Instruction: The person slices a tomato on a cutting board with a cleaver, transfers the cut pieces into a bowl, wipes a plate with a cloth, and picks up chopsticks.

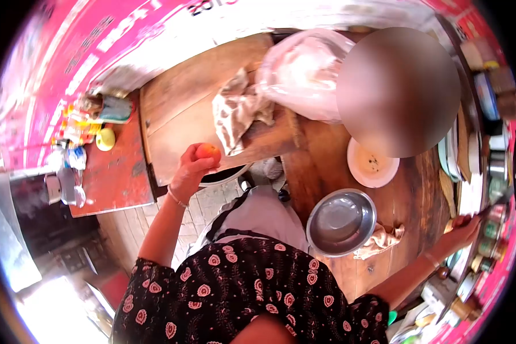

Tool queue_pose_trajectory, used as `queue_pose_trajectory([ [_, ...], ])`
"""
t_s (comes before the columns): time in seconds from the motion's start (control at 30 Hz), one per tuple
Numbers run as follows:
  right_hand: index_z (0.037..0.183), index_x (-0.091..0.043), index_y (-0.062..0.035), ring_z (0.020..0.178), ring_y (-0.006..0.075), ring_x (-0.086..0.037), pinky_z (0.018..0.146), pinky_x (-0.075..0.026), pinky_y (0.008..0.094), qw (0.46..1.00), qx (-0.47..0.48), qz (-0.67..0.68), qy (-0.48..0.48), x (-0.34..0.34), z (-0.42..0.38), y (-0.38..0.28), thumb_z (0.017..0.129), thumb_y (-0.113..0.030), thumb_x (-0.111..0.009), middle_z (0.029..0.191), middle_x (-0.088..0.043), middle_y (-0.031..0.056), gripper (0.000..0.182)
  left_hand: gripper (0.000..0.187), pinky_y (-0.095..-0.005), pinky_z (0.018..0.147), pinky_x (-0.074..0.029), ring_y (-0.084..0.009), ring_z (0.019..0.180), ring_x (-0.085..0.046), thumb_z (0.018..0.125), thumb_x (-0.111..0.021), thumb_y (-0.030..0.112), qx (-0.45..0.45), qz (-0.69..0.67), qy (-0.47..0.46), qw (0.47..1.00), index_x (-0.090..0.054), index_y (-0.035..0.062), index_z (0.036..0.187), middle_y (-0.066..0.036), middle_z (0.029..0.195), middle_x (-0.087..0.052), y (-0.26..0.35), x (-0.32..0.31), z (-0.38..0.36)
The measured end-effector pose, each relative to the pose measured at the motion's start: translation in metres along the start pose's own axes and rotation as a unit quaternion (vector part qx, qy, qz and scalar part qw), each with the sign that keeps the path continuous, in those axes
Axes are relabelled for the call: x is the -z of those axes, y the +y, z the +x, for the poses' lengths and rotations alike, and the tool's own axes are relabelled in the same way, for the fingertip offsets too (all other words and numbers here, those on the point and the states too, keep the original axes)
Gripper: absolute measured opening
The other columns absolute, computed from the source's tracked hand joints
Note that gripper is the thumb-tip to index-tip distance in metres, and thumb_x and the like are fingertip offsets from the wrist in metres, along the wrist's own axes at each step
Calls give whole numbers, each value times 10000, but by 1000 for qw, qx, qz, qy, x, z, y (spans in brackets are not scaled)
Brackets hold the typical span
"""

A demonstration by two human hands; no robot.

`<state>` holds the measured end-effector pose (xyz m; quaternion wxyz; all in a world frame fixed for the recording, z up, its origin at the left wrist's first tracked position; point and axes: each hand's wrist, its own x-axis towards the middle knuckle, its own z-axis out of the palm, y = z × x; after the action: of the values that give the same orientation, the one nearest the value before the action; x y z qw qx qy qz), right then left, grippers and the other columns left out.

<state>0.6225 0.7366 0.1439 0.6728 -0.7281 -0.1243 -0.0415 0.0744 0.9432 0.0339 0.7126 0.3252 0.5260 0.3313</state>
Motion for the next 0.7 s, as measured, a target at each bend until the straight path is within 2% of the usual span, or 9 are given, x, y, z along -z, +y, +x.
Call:
queue_pose_trajectory([
  [0.07, 825, -524, -26, 597, 124, -488, 516, -378, 235, 998, 53, -41, 7, -15, -55, -22, 860, -202, -607, 684, -535, 43, 197, 476, -330, 734, -534, -224, 807, -616, 722, -677, 42, -5, -5, 26, 1000, -451, -25, 1135, -137, 1000, -575, 1, 11, -3],
  [0.13, 856, -531, -25, 576, 118, -479, 508, -380, 235, 997, 17, 53, -53, -35, -94, -37, 861, -172, -590, 694, -541, 54, 158, 483, -330, 736, -538, -219, 801, -616, 714, -683, 25, -9, 0, 45, 999, -452, -30, 1135, -135, 992, -576, -2, 30, -6],
  [0.2, 901, -538, -32, 556, 112, -474, 491, -389, 237, 953, -43, 107, -279, -37, -115, -34, 848, -132, -595, 702, -547, 62, 127, 531, -306, 742, -530, -189, 824, -599, 663, -722, 2, -17, 17, 72, 997, -466, -28, 1128, -117, 984, -576, -13, 52, -4],
  [0.27, 879, -520, -36, 538, 113, -460, 469, -377, 228, 960, -57, 96, -257, -74, -169, -32, 842, -116, -599, 635, -503, 51, 118, 556, -290, 738, -525, -174, 840, -589, 636, -743, 3, -40, 39, 92, 994, -475, -25, 1122, -107, 977, -576, -24, 69, -3],
  [0.33, 779, -488, -47, 544, 120, -444, 500, -359, 237, 928, -86, 97, -349, -113, -231, -49, 902, -109, -523, 626, -486, 49, 142, 544, -277, 729, -516, -158, 853, -578, 623, -760, 22, -62, 82, 113, 988, -499, -18, 1099, -99, 974, -578, -31, 85, -6],
  [0.37, 780, -486, -37, 550, 124, -449, 527, -371, 240, 911, -72, 65, -401, -122, -252, -44, 896, -72, -509, 630, -493, 56, 124, 534, -277, 730, -514, -158, 852, -579, 633, -754, 24, -65, 108, 124, 984, -499, -18, 1101, -100, 980, -577, -36, 93, -7],
  [0.4, 913, -522, -4, 576, 105, -476, 554, -391, 222, 883, -49, 61, -463, -134, -274, -41, 864, -49, -505, 635, -514, 41, 69, 524, -277, 731, -511, -157, 850, -580, 643, -749, 26, -68, 134, 135, 979, -499, -18, 1102, -100, 986, -577, -36, 96, -9],
  [0.53, 897, -551, -18, 588, 109, -601, 535, -463, 240, 798, -20, -94, -595, -166, -356, -50, 862, -101, -571, 718, -593, 51, 93, 505, -292, 708, -513, -159, 822, -588, 606, -796, 105, -47, 156, 168, 972, -559, 4, 1040, -107, 934, -592, -38, 112, -9],
  [0.7, 957, -556, -10, 602, 273, -555, 550, -457, 342, 714, 120, -70, -686, -200, -437, -26, 818, -78, -602, 765, -548, 124, 162, 498, -344, 717, -511, -281, 792, -602, 579, -809, 159, -208, 369, 210, 881, -591, 18, 1003, -147, 917, -587, -40, 119, -3],
])
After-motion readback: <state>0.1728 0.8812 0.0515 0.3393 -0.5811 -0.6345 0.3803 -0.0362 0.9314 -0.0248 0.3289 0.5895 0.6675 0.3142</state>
